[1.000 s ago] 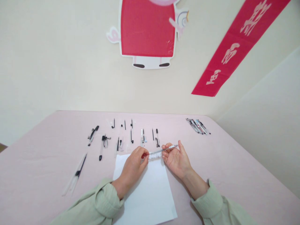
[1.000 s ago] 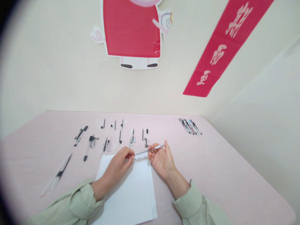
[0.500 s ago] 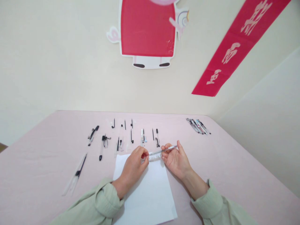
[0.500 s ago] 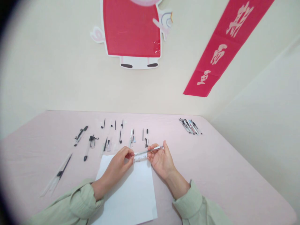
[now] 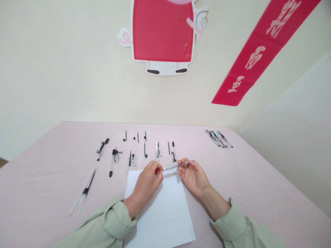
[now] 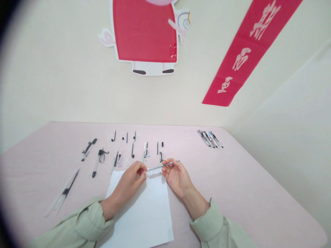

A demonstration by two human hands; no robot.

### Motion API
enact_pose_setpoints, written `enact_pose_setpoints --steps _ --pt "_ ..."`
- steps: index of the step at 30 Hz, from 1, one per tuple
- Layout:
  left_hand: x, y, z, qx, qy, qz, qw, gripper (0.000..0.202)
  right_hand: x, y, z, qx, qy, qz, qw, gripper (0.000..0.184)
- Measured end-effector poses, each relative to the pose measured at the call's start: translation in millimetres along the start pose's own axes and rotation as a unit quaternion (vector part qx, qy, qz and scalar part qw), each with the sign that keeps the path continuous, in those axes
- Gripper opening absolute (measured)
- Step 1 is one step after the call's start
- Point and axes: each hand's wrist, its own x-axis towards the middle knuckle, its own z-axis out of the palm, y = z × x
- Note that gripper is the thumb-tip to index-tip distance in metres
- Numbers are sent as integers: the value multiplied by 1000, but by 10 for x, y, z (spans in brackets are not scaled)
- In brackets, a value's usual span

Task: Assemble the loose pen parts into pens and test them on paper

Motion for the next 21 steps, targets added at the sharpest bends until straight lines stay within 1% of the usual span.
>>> enact_pose_setpoints --steps 5,10,15,18,21 --pt "5 6 -6 13 3 -11 1000 8 3 -1 -13 7 5 0 1000 9" --pt "-1 -20 12 22 5 8 1000 6 2 0 -12 11 5 2 1000 8" --pt "-6 -28 20 24 9 13 1000 6 2 8 -13 8 3 8 1000 10" --pt "-7 -27 14 21 13 14 1000 7 1 29 -15 -7 10 8 1000 8" --pt "-9 -30 7 25 16 15 999 8 -5 63 -3 -57 21 -9 998 5"
